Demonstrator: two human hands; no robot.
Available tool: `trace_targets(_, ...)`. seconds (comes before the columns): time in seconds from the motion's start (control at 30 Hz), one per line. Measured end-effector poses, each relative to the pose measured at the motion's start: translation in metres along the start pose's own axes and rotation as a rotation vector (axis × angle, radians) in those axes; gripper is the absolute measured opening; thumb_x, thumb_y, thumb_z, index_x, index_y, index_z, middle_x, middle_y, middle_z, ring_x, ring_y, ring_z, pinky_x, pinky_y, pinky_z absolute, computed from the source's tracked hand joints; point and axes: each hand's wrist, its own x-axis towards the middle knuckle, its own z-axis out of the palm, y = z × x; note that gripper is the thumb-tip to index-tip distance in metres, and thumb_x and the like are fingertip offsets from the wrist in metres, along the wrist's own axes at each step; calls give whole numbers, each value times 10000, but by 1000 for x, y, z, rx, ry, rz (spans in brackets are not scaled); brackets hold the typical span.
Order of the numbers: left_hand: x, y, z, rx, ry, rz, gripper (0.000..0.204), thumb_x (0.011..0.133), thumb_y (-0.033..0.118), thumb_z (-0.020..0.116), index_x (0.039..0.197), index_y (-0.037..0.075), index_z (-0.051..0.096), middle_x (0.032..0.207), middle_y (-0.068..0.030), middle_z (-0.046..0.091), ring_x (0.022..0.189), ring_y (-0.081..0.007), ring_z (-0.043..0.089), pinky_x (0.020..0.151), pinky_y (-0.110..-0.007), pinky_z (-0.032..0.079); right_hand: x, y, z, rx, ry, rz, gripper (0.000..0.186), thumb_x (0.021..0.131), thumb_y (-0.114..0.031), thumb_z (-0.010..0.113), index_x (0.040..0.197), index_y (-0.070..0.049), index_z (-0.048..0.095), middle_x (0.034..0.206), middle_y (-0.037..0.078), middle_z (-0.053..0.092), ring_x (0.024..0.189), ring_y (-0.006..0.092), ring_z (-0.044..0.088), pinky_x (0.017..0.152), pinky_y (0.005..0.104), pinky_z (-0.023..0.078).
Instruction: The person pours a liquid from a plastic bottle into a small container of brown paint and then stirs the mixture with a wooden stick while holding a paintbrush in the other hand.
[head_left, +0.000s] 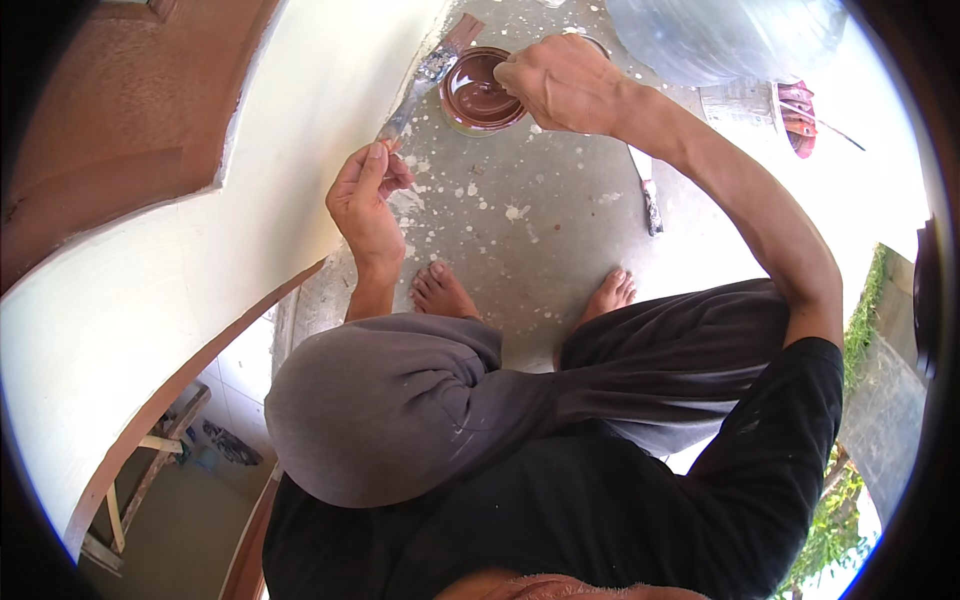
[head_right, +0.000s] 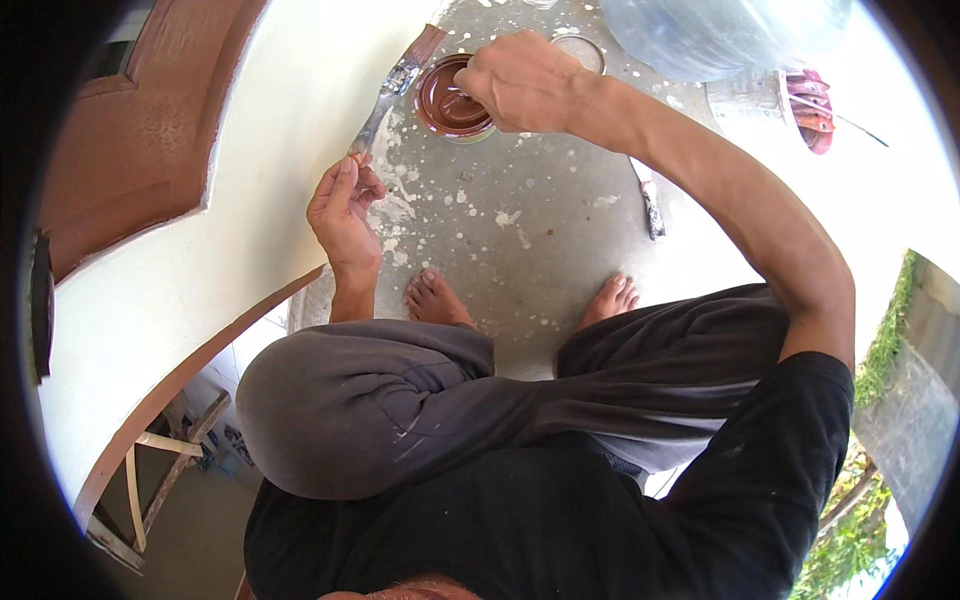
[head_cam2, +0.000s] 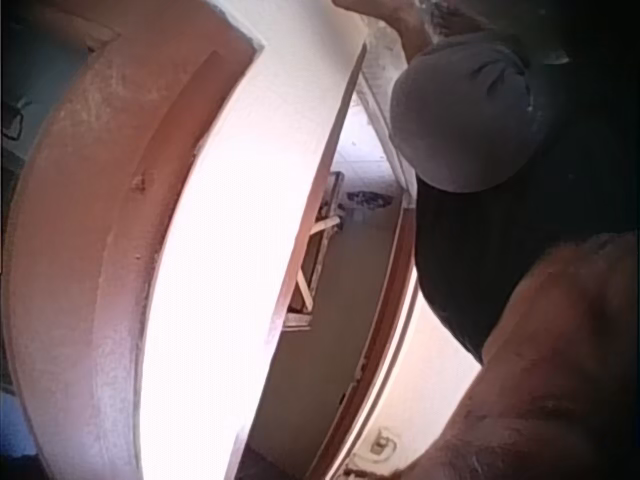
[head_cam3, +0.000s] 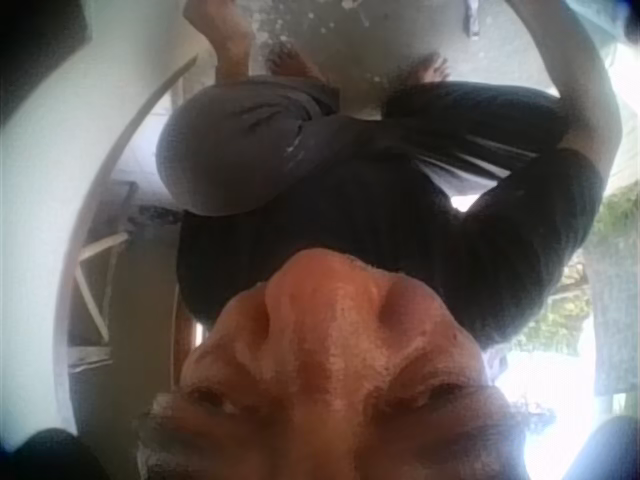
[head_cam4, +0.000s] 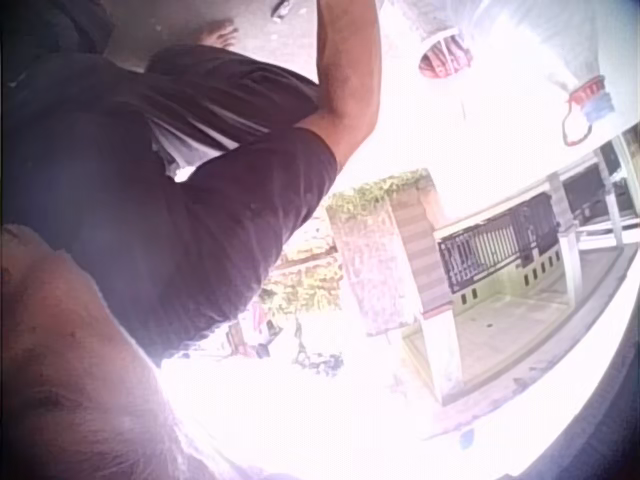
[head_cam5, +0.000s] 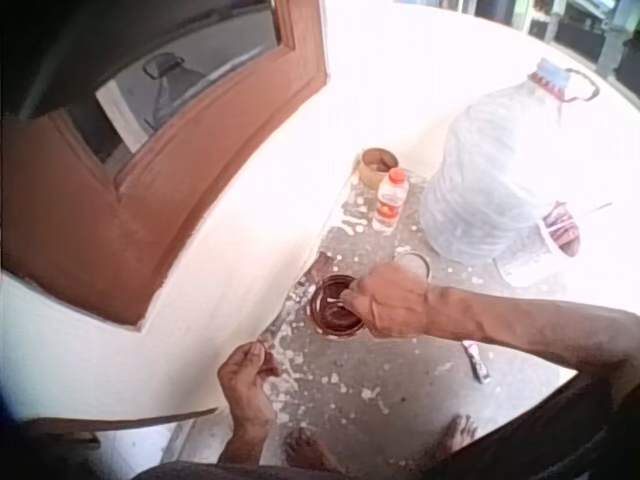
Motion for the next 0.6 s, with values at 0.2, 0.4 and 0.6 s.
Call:
trace_targets(0.2,-1,2,2,8,9,0,232,925,177,585,982,-36,656,838,-79,657,655,-117,573,614,-256,475,5,7,0,68,123,-11,93,760,-84,612,733,4,612,686,176,625,666,365,624,567,433,488)
trace_targets(0.4,-1,0,2,13,9,-6,234,927,178,583,989,-36,655,828,-76,654,655,-116,572,616,-254,475,4,2,-4,102,108,-41,89,761,-74,603,713,2,601,680,172,623,663,360,623,555,431,484)
trace_targets(0.6,-1,2,0,18,-3,-3,234,930,189,580,997,-23,651,856,-79,650,662,-126,554,636,-270,454,3,1,-8,97,-2,-64,98,770,-88,602,719,-4,606,681,175,624,660,357,625,555,434,485)
